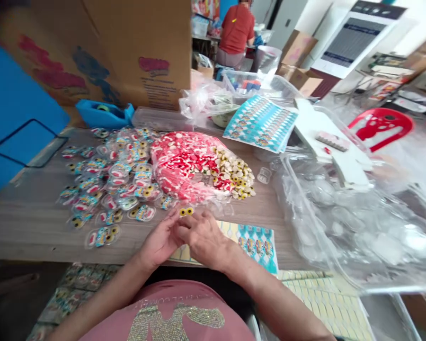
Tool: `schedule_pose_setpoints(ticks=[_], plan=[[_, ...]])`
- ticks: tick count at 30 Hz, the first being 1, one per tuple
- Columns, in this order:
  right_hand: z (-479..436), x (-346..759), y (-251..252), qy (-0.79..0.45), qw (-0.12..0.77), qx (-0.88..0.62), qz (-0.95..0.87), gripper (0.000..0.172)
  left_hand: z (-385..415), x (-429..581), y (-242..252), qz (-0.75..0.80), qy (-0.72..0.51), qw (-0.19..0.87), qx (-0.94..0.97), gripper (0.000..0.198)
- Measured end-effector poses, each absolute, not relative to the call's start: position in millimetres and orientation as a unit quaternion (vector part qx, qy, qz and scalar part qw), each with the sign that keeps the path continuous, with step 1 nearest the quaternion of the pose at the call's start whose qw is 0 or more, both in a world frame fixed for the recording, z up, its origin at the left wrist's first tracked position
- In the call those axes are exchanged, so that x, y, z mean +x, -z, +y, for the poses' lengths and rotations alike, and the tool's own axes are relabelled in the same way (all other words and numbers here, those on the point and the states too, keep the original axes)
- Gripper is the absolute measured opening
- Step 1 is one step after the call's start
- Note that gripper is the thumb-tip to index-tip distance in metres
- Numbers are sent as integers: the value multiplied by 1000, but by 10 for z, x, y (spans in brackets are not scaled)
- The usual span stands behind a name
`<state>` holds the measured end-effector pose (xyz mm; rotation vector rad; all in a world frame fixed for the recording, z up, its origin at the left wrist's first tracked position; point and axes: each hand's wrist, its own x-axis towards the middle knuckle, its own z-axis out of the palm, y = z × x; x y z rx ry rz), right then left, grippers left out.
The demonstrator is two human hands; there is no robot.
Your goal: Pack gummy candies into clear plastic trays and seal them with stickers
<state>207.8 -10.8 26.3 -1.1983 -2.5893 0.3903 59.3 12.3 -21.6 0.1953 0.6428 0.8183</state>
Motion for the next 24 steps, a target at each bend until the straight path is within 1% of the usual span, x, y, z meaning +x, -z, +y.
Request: schedule_pose_setpoints(ticks=[2, 6, 8, 10, 13, 16, 18, 19, 20, 21, 22, 24], plan=[[-164, 2068, -100, -82, 119, -442, -885, 21, 91, 651, 221, 316, -380, 865, 87, 46], [-206, 2160, 124, -17, 185, -482, -856, 9, 29, 710, 207, 328, -359, 871, 61, 45], [-233, 2176, 188, 5, 220, -491, -843, 9, 1, 727, 190, 334, -359, 870, 61, 44], [-264, 2158, 228, 14, 235, -499, -834, 10, -22, 739, 181, 342, -363, 864, 66, 44], [-287, 2154, 235, -28, 249, -494, -832, 10, -32, 735, 188, 357, -365, 857, 71, 44], [-255, 2355, 174, -120, 325, -486, -802, 22, -16, 699, 193, 371, -348, 854, 107, 48], [-208, 2644, 121, -122, 377, -522, -755, 26, -5, 662, 182, 381, -333, 851, 140, 52], [-180, 2819, 105, -99, 382, -552, -735, 25, -2, 642, 175, 384, -329, 849, 153, 54], [-151, 2996, 101, -82, 359, -583, -725, 23, -1, 623, 171, 384, -325, 849, 161, 55], [-125, 3164, 109, -72, 314, -615, -720, 22, -1, 606, 170, 383, -323, 849, 165, 55], [-104, 3307, 129, -75, 265, -641, -717, 23, -3, 592, 174, 381, -320, 851, 167, 56], [-85, 3489, 188, -92, 195, -652, -727, 26, -9, 573, 188, 376, -312, 856, 168, 56]])
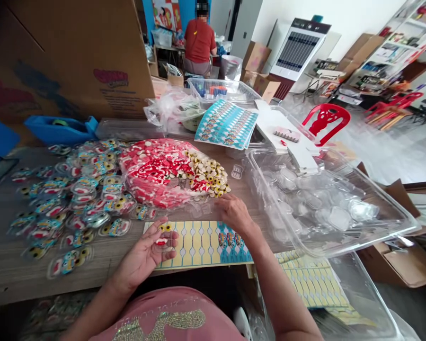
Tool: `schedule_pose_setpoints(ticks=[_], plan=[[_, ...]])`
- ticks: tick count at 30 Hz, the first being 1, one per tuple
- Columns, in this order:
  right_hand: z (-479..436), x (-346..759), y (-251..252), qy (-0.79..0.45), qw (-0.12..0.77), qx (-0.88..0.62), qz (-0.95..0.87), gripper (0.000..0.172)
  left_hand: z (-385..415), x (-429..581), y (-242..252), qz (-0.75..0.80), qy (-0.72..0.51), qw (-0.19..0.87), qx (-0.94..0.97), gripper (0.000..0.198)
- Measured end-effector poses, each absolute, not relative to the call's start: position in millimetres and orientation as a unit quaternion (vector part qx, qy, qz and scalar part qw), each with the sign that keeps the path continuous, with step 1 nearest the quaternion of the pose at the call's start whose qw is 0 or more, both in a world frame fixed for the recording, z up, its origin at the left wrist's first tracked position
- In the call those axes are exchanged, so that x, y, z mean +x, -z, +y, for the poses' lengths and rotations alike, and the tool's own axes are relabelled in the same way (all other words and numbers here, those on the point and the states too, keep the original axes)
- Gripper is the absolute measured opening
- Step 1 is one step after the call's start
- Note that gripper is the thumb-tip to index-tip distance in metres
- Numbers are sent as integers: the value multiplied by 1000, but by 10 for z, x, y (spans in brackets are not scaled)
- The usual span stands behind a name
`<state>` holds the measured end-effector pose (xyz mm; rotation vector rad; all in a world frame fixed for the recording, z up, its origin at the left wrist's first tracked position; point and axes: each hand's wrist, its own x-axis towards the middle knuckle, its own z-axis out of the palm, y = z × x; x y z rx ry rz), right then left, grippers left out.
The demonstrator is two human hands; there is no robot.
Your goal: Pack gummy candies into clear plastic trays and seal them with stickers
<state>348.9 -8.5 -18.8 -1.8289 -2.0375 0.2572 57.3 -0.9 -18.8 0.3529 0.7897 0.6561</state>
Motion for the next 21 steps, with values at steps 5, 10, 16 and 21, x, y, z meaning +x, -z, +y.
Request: schedule_pose_setpoints(ticks=[5, 10, 16, 21], plan=[[-91, 3393, 305, -91, 160, -590, -786, 27, 1, 541, 196, 353, -303, 866, 182, 56], [-59, 3263, 315, -61, 120, -587, -799, 14, 2, 471, 229, 352, -319, 860, 187, 51], [-161, 3340, 266, -22, 57, -615, -787, 15, -22, 435, 307, 355, -325, 855, 192, 50], [-154, 3246, 235, -30, 101, -593, -798, 22, -6, 461, 313, 355, -320, 854, 207, 50]])
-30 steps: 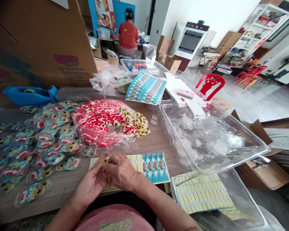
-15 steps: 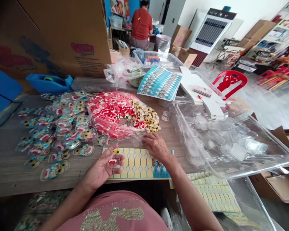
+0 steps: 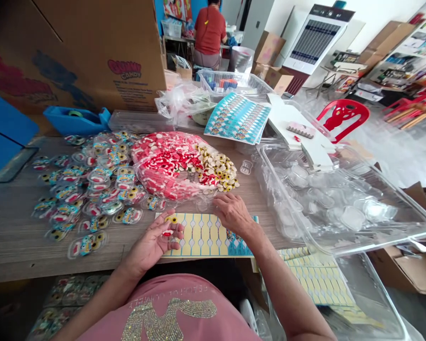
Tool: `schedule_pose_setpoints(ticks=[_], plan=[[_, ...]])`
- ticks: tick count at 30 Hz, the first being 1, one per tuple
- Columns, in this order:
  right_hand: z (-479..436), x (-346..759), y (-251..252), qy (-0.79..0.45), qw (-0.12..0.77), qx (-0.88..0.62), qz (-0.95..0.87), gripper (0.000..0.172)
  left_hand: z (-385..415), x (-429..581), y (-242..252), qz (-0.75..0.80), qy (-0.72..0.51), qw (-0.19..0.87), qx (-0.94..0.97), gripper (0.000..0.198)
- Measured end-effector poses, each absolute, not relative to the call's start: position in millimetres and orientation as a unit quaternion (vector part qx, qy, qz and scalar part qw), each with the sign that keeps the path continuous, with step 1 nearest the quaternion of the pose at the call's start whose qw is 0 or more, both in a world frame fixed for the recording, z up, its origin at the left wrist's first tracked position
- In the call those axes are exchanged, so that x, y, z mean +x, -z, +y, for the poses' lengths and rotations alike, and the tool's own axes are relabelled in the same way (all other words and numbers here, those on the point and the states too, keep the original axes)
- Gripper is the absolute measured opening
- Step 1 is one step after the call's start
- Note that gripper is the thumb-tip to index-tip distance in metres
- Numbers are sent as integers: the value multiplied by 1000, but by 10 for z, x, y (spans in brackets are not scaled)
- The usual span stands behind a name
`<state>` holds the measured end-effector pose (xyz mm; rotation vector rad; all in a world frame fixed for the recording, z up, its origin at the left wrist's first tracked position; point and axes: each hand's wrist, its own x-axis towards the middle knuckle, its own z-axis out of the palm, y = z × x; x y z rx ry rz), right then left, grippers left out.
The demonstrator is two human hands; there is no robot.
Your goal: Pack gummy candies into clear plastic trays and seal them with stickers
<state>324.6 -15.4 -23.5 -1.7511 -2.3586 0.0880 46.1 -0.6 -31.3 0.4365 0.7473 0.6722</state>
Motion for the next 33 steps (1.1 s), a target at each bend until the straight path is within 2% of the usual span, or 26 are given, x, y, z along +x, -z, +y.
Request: schedule_pose_setpoints(ticks=[6, 12, 16, 19, 21, 24, 29, 31, 33], plan=[[-16, 3139, 248, -51, 98, -592, -798, 19, -35, 446, 348, 347, -332, 851, 211, 53], [-155, 3305, 239, -12, 117, -627, -770, 33, -36, 436, 357, 352, -330, 850, 212, 49], [-267, 3519, 330, 15, 152, -664, -732, 26, -32, 458, 341, 354, -326, 852, 209, 45], [-306, 3610, 408, 56, 115, -693, -710, 27, -24, 474, 315, 354, -322, 855, 201, 40], [-374, 3581, 383, 77, 89, -710, -695, 34, -17, 481, 290, 362, -322, 852, 197, 40], [-589, 3446, 150, 83, 101, -706, -696, 45, 6, 483, 252, 385, -324, 841, 200, 47], [-957, 3603, -574, 90, 178, -665, -720, 24, 133, 482, 240, 445, -315, 806, 230, 50], [-1050, 3992, -836, 134, 176, -701, -678, 20, 165, 485, 245, 460, -309, 797, 242, 53], [-1088, 4517, -1008, 142, 144, -773, -601, 23, 165, 486, 255, 467, -307, 792, 247, 60]])
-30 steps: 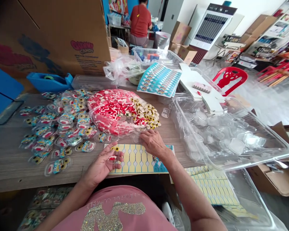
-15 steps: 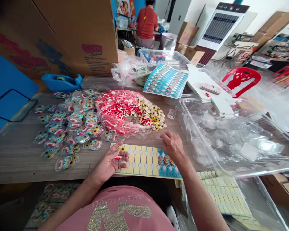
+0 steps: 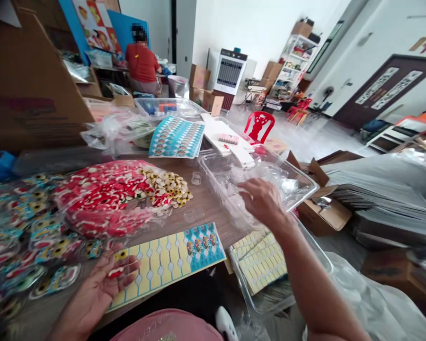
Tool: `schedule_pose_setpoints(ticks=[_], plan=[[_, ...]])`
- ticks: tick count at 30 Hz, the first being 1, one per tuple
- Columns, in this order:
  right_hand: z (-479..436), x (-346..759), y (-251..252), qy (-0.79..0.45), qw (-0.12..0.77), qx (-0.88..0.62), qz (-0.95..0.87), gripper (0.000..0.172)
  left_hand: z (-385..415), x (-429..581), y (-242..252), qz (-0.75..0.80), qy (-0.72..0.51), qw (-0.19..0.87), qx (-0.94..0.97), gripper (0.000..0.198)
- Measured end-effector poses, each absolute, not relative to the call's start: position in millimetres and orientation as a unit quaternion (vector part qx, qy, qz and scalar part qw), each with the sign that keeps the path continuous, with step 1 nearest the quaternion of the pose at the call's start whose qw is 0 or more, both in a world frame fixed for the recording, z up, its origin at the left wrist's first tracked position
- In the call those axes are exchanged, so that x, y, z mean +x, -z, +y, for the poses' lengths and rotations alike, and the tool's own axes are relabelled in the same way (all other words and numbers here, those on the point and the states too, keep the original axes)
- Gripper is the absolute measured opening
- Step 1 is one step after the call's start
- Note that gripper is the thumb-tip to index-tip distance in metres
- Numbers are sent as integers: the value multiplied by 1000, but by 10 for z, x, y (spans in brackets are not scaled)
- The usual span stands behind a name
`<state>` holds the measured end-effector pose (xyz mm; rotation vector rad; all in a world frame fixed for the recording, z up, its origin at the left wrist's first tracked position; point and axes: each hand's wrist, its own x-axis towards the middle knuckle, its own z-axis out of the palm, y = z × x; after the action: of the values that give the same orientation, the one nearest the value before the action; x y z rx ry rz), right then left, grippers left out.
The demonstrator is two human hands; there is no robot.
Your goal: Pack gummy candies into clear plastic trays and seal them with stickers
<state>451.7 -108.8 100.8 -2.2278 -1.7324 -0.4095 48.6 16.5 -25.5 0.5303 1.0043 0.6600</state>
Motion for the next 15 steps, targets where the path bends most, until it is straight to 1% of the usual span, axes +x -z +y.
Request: schedule_pose_setpoints(ticks=[1, 3, 4, 7, 11, 12, 15], plan=[[-1080, 4792, -1053, 116, 111, -809, -566, 26, 155, 486, 261, 468, -308, 790, 247, 63], [-1010, 5283, -1066, 12, 8, -865, -502, 32, 130, 490, 276, 473, -315, 786, 244, 69], [-954, 5476, -1040, -15, -13, -869, -494, 32, 118, 494, 282, 474, -320, 784, 242, 71], [-734, 5803, -872, -56, -41, -865, -498, 37, 96, 515, 284, 479, -326, 779, 239, 81], [-411, 5858, -558, -85, -56, -849, -518, 55, 94, 547, 234, 497, -315, 775, 229, 89], [-338, 5849, -483, -94, -61, -847, -521, 54, 91, 551, 217, 500, -317, 773, 228, 90], [-161, 5807, -299, -117, -79, -843, -519, 40, 79, 541, 186, 505, -325, 767, 224, 91]])
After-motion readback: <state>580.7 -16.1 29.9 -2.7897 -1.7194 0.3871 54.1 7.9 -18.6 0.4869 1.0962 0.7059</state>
